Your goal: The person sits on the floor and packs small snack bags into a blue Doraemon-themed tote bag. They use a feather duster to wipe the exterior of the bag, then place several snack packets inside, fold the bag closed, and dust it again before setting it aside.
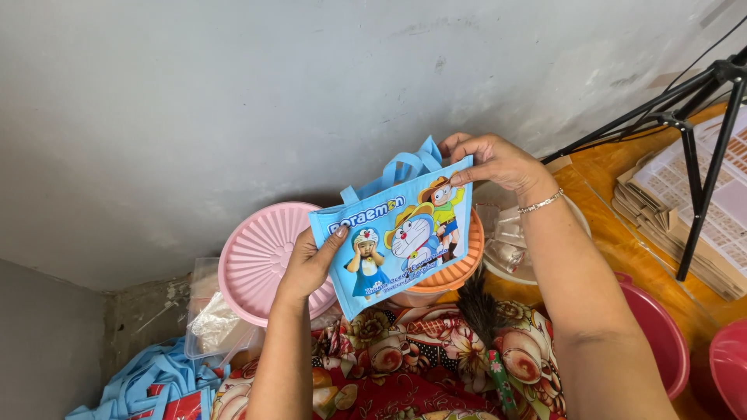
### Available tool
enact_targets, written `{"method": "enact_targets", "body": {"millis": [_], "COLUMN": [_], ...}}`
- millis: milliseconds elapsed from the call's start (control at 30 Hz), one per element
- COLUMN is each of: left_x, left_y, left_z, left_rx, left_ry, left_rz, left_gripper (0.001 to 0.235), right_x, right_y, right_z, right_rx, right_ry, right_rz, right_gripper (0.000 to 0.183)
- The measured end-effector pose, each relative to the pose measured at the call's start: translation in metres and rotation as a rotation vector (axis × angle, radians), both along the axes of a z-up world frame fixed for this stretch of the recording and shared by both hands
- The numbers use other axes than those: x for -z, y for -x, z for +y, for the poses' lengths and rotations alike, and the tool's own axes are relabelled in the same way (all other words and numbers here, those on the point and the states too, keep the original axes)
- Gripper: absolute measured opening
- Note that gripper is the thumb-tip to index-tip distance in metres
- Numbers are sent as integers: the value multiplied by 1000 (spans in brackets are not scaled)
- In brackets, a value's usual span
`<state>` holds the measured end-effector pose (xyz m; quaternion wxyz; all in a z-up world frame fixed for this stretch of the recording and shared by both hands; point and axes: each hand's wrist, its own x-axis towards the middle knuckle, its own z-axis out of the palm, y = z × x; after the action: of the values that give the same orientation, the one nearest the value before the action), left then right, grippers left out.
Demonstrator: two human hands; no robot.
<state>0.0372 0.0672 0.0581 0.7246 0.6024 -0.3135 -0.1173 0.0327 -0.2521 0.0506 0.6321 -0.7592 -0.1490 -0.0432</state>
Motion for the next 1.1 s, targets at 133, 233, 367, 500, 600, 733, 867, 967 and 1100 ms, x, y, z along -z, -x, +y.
{"method": "enact_targets", "body": {"millis": [133,233,367,500,600,733,867,967,1100], "left_x": [-4,-10,-16,-10,-18,-20,-17,-8,-23], "left_y": [4,8,5,2,7,10,9,0,9], "left_z": [0,2,4,2,-2,-8,-11,-8,-7], "left_rx": [52,104,129,3,-124,-267,-355,-394,-400], "left_ry": [-27,-47,-28,26,90,77,53,65,29], "left_rz": [-34,-56,-51,46,102,53,-31,-84,-138], "left_gripper": [22,22,23,20,23,21,26,29,31], "right_x": [-28,-39,-47,-22,-10,4,6,-6,-47], "right_y": [13,16,8,-1,7,19,27,33,61], "right_z": [22,28,32,14,17,29,39,40,43], "right_rx": [-1,-46,-210,-174,-178,96,332,348,397], "right_ry": [50,106,-78,-165,-164,-15,0,33,101], "right_rz": [-22,10,121,185,138,71,18,-13,-25], "right_gripper": [24,29,35,47,69,40,11,10,9]}}
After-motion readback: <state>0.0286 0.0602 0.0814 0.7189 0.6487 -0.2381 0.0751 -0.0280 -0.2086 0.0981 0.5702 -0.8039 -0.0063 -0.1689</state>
